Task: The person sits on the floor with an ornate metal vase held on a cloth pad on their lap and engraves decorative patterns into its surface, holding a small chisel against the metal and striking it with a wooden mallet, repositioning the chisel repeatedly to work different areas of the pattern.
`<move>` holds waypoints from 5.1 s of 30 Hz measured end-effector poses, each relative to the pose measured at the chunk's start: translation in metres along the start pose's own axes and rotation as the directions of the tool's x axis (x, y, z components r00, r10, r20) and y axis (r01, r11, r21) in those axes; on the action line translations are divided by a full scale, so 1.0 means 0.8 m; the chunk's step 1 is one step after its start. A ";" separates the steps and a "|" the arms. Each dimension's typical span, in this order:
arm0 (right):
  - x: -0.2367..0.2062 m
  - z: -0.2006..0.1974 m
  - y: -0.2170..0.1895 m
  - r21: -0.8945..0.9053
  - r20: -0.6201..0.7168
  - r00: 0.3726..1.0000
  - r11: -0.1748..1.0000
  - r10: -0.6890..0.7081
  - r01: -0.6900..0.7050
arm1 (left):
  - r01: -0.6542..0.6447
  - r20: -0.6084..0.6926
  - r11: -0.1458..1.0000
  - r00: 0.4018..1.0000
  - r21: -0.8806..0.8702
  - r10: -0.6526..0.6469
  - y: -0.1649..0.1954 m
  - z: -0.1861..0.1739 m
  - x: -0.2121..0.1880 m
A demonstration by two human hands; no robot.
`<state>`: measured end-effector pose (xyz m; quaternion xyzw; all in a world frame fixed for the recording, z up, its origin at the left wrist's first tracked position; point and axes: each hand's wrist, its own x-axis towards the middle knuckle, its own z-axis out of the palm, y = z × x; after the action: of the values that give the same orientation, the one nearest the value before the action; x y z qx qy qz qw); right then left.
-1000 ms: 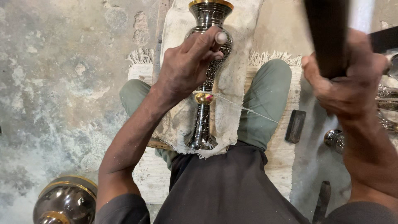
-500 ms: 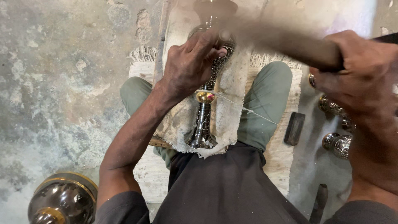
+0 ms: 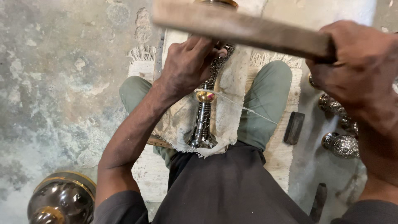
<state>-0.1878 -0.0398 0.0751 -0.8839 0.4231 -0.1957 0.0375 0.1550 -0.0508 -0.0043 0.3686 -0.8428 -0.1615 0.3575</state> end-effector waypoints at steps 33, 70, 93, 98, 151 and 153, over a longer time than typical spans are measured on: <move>-0.029 0.005 0.012 -0.153 0.045 0.995 0.985 0.089 -0.081 | -0.049 0.068 0.988 0.996 -0.149 0.060 0.004 -0.026 0.023; -0.034 0.003 -0.022 0.292 -0.187 0.970 0.952 0.153 -0.094 | -0.074 -0.048 0.985 0.997 -0.158 0.067 -0.006 -0.015 0.027; -0.019 0.013 0.005 -0.001 -0.046 0.997 0.998 0.063 -0.063 | -0.073 0.001 0.986 0.997 -0.148 0.074 0.000 -0.023 0.033; -0.015 0.011 -0.003 -0.064 -0.017 0.999 0.997 0.051 -0.052 | -0.041 0.023 0.994 0.999 -0.104 0.044 -0.002 -0.025 0.034; -0.016 0.013 -0.034 0.397 -0.162 0.928 0.883 0.335 -0.249 | -0.102 0.040 0.992 0.994 -0.077 0.106 -0.009 -0.039 0.061; -0.011 0.015 -0.036 0.455 -0.168 0.946 0.873 0.278 -0.176 | -0.046 0.047 0.991 0.998 -0.122 0.052 -0.007 -0.040 0.061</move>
<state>-0.1674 -0.0159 0.0680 -0.7686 0.4716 -0.3791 0.2075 0.1576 -0.0909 0.0387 0.3211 -0.8491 -0.2125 0.3617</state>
